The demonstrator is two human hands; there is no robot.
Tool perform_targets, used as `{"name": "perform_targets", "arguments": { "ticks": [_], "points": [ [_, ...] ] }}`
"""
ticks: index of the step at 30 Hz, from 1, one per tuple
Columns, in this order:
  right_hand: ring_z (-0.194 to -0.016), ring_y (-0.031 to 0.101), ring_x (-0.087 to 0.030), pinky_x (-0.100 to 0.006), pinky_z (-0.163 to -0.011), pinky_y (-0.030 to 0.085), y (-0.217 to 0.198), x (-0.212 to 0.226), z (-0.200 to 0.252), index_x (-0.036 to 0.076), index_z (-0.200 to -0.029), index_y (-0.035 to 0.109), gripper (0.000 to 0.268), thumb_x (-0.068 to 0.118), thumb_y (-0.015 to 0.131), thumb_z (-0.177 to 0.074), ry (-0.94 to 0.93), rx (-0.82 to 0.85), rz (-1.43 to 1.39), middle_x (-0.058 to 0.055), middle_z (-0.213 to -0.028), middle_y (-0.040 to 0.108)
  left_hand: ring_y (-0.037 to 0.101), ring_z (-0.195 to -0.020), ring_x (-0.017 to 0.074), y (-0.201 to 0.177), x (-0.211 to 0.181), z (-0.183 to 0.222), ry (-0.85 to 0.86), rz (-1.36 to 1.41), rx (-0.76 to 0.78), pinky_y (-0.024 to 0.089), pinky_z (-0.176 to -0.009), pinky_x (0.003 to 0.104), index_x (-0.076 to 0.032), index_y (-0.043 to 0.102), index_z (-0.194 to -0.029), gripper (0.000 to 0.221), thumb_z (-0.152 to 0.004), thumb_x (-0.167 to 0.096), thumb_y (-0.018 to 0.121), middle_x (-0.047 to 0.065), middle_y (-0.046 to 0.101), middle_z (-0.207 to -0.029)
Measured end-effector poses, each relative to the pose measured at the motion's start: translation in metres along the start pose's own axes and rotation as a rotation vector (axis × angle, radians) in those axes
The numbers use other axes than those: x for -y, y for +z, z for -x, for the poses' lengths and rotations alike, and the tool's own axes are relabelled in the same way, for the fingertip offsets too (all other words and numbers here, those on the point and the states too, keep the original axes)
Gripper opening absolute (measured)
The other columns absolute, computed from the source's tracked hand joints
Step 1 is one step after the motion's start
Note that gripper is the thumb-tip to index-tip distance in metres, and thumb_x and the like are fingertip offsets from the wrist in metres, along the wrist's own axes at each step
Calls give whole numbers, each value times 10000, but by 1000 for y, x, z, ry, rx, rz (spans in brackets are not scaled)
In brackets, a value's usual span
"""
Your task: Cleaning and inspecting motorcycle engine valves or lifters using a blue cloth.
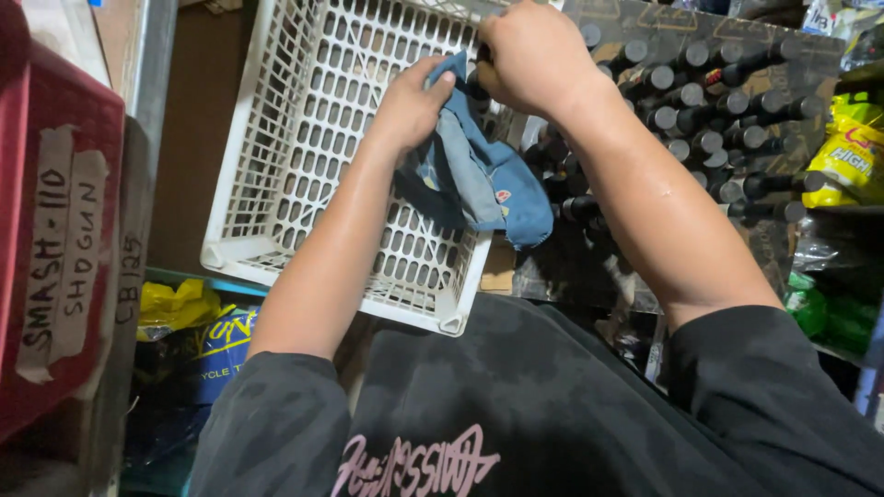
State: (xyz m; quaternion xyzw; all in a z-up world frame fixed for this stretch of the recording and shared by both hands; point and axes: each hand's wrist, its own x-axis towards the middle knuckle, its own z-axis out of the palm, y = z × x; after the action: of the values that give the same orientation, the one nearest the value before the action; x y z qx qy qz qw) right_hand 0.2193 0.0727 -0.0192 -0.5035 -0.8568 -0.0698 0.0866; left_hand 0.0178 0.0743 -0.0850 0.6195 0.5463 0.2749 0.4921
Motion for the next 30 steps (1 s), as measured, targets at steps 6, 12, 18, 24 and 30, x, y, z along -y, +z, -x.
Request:
{"name": "perform_targets", "arguments": {
  "ticks": [6,12,18,24,30],
  "points": [
    [-607,661,-457,-509,-560,555,5,-14,9,74,-839,726,205,278,725,-819,-46,3,-24,-189,-723,700,670,-991,202,20,8,-3,84,-14,11,530,-904,311,-112,660,-1244,327,-963,-251,566,67,732,-1138],
    [-616,653,-410,-476,-556,542,-24,-46,43,72,-951,751,203,274,771,-959,-81,-185,-127,-162,-817,722,703,-1017,253,7,-16,22,-10,-225,-82,551,-911,389,-119,615,-1338,383,-1001,-289,554,127,712,-1178],
    [-690,708,-440,-491,-602,583,-24,-83,86,52,-883,754,401,452,728,-908,-19,224,107,-191,-827,739,696,-933,251,13,-65,75,-28,-265,-172,560,-829,386,-80,639,-1286,343,-1024,-271,529,121,719,-1091],
    [-733,683,-471,-518,-672,578,-20,-84,105,78,-955,800,243,296,692,-955,-4,156,-61,-242,-1016,679,707,-918,156,45,-120,111,-7,-143,17,627,-831,334,-152,580,-1345,350,-1043,-292,470,21,711,-1058],
    [-865,682,-420,-499,-738,587,-21,-69,111,87,-1009,792,325,360,770,-833,44,248,-6,-214,-1039,655,561,-652,79,71,-116,114,91,-108,291,492,-562,231,-160,591,-1366,410,-1029,-365,479,-46,640,-807]
  ]
}}
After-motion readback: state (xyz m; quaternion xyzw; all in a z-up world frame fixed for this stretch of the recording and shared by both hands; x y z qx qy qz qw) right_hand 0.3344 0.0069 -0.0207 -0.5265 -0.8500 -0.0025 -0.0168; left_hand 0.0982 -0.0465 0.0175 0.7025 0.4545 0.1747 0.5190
